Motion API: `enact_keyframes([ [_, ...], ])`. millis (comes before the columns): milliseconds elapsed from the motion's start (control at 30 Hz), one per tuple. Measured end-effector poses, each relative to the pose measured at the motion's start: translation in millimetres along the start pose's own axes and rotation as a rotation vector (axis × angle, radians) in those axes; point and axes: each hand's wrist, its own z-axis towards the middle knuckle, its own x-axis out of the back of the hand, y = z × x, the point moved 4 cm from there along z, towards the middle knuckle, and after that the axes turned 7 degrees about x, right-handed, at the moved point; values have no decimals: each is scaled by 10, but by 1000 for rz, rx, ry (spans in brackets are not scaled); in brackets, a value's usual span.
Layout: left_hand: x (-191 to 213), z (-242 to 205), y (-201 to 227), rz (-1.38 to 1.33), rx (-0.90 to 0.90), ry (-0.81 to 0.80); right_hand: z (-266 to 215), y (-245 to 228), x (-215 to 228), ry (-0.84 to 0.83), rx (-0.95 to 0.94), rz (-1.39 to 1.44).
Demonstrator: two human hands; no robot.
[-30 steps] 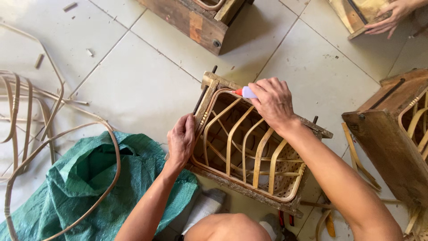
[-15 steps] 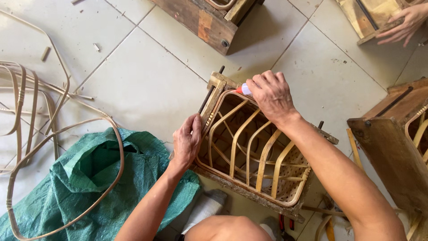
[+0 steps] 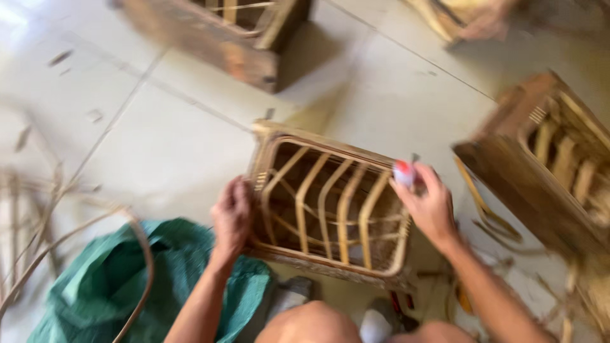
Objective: The person assembles a rectangular basket by inserting bamboo strips into a wooden mold. They use pliers to bend and secure the strips, a hammer to tap them into place, and a glue bottle to apply adhesive along the edges.
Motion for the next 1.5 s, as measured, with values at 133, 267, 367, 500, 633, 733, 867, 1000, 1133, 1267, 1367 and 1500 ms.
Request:
enact_keyframes([
  [133,-14,84,-218,-224,59,-92,-1472,911,453,296,-316,419],
  [267,73,103,-198,-93,28,-151,-3131,1763,573,523,-534,180],
  [367,196,96,-105,382,-6,-240,-3997,2103,431,590,-641,131],
  [500,349,-27,-101,739,-262,-463,-4449,2182,242,515,-775,-143],
  [633,543,-128,-305,895,-110,-327,-4342,2348,271,544,-767,-256],
  [733,533,-218,-389,913,88,-304,-4242,2387,267,491,-631,-257],
  [867,480,-343,-243,634,104,-374,-4280,2299,92,363,-655,-188],
  [1000,355,-326,-29,588,78,-431,-4094,2305,-121,320,-773,-73],
  [1133,244,-269,78,876,85,-249,-3471,2308,-467,157,-645,-51],
  [1267,205,-270,122,779,-4,-214,-3163,2298,-508,20,-557,-83],
  [1367,208,-182,164,805,-23,-263,-3108,2199,-500,-40,-528,-117],
  [1500,227,-182,174,807,-68,-275,-2757,2090,-514,-264,-363,-216],
])
